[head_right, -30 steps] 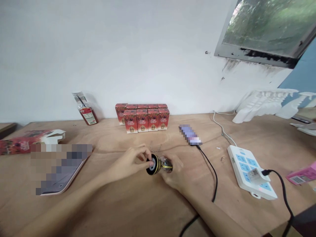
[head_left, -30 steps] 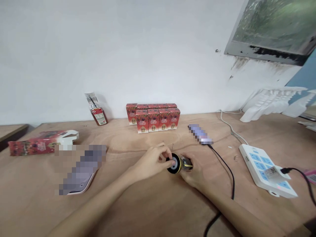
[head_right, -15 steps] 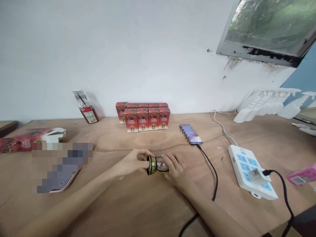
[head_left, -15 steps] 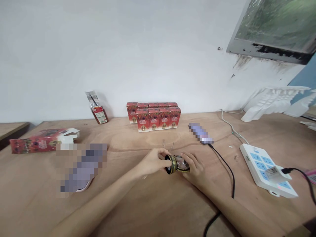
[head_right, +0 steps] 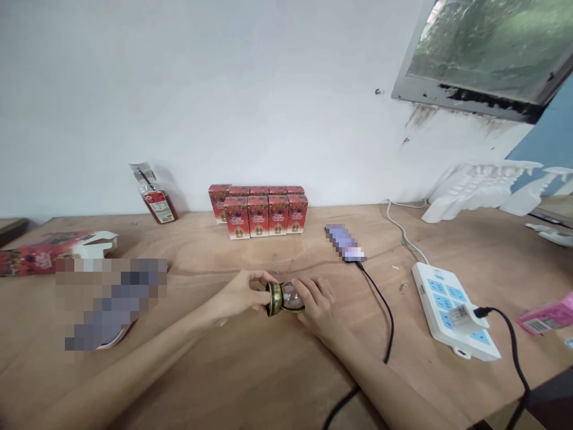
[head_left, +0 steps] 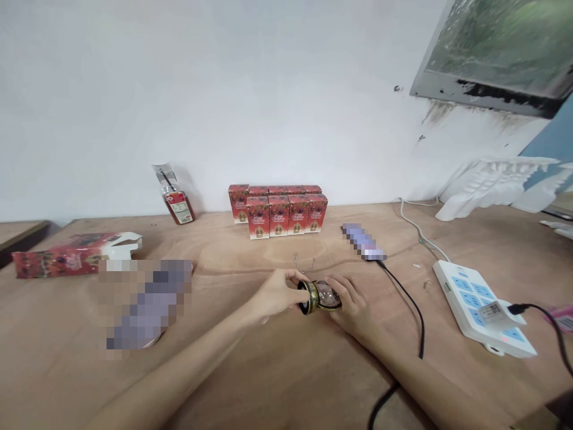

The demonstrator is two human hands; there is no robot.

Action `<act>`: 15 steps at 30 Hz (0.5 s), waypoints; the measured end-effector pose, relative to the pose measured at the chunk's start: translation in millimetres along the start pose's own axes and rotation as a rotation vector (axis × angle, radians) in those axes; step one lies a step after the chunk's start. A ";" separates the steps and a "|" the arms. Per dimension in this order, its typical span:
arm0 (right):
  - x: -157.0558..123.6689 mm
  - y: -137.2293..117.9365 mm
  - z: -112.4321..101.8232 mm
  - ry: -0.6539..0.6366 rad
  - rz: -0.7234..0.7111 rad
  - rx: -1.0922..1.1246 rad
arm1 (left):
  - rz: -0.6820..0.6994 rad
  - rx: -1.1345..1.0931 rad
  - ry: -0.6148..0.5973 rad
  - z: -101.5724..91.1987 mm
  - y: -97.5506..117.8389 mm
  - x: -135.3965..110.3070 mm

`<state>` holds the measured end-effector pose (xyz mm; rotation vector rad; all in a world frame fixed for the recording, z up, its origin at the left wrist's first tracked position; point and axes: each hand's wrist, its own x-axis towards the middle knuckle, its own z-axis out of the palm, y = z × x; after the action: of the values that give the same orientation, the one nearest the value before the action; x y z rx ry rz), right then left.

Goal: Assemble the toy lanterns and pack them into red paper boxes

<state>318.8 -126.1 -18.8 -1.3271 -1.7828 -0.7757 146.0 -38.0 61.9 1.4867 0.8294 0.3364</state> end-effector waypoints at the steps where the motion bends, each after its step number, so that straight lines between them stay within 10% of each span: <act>1: -0.2 0.4 0.1 -0.008 0.001 0.003 | -0.001 0.000 0.001 0.0 -0.4 0.2; 15: 5.2 7.8 2.4 -0.003 0.184 -0.007 | -0.203 -0.431 -0.078 -19.4 -0.6 15.7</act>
<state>324.9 -119.5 -15.5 -1.4737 -1.6338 -0.6790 143.8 -13.3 59.3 1.0004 0.7807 0.2814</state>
